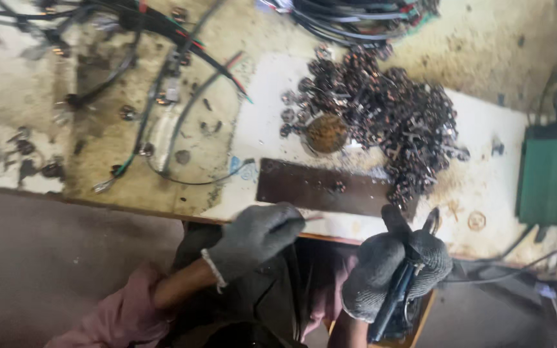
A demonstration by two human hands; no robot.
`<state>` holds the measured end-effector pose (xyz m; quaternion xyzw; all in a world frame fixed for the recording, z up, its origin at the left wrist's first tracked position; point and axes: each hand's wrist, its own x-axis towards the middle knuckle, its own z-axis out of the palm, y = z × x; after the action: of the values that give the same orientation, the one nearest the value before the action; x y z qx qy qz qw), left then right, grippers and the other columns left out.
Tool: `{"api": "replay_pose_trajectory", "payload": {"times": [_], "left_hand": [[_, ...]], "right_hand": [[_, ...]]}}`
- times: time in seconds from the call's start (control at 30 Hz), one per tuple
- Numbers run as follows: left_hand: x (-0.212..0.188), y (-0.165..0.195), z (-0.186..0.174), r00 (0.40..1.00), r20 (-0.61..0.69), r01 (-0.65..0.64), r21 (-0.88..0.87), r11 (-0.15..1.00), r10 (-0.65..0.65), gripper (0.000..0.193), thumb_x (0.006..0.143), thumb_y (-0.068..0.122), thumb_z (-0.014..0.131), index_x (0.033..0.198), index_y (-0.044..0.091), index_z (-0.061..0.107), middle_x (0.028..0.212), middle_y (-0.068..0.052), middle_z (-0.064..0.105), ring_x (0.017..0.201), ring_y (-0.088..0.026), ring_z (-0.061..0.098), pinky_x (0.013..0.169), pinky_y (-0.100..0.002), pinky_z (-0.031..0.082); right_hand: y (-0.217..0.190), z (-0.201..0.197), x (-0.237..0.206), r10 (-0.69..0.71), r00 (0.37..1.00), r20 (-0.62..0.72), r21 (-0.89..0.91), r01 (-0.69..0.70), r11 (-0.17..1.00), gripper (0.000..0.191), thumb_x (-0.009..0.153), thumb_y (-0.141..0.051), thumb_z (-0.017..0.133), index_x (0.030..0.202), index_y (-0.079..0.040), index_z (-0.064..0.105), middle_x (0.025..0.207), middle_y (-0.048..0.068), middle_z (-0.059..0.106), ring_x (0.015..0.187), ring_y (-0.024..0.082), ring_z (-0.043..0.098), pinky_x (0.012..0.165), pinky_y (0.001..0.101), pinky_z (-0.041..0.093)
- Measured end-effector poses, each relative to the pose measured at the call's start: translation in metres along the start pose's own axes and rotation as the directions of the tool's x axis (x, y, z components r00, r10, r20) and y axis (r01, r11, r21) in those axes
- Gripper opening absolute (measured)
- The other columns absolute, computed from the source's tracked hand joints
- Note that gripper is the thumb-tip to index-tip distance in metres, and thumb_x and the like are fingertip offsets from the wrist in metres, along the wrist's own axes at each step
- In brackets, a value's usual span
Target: The person wearing gloves solders wire leads onto small light components at a workbench, holding a wire against a component with one hand while applying a soldering iron with the other. Finished assemblies are set aside among a large pile of similar wired components, and the person repeats the soldering cycle on successive pieces.
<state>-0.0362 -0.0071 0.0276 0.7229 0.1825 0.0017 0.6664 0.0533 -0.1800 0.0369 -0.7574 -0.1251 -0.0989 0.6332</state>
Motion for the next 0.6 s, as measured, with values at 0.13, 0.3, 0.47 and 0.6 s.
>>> {"api": "replay_pose_trajectory", "payload": {"times": [0.13,0.3,0.47,0.6], "left_hand": [[0.006,-0.014,-0.003,0.992,-0.113,0.067,0.046,0.997,-0.062,0.018,0.097,0.021,0.067,0.104,0.005,0.071,0.08,-0.01,0.074,0.07,-0.015,0.072,0.064,-0.032,0.055],[0.009,-0.011,0.004,0.988,-0.141,0.069,-0.002,0.998,-0.069,0.014,0.099,0.015,0.067,0.105,0.002,0.069,0.079,-0.009,0.07,0.067,-0.013,0.063,0.063,-0.029,0.054],[0.007,-0.007,0.006,0.995,-0.097,0.006,0.019,1.0,-0.005,0.012,0.099,0.012,0.067,0.105,0.001,0.069,0.085,-0.009,0.072,0.07,-0.014,0.067,0.066,-0.029,0.055],[0.003,-0.007,0.011,0.994,-0.059,-0.092,0.046,0.995,0.094,0.012,0.098,0.009,0.068,0.106,0.0,0.069,0.094,-0.011,0.073,0.08,-0.019,0.071,0.072,-0.031,0.056]], "right_hand": [[0.045,-0.018,-0.004,-0.051,0.96,0.276,-0.201,0.109,0.974,0.027,0.1,-0.031,0.061,0.099,-0.006,0.071,0.087,0.012,0.073,0.073,0.019,0.063,0.065,0.0277,0.048],[0.066,-0.023,-0.024,0.032,0.91,0.413,-0.454,0.176,0.873,0.021,0.102,-0.008,0.062,0.12,-0.002,0.07,0.116,0.015,0.072,0.108,0.031,0.069,0.095,0.0432,0.054],[0.036,-0.01,-0.02,0.163,0.909,0.384,-0.267,-0.06,0.962,0.031,0.093,-0.005,0.078,0.122,-0.003,0.065,0.118,0.013,0.07,0.106,0.022,0.071,0.093,0.0348,0.058],[0.023,0.0,-0.01,0.263,0.838,0.478,-0.14,-0.223,0.965,0.043,0.089,-0.006,0.08,0.129,-0.004,0.064,0.12,0.011,0.073,0.108,0.021,0.071,0.095,0.0331,0.058]]}}
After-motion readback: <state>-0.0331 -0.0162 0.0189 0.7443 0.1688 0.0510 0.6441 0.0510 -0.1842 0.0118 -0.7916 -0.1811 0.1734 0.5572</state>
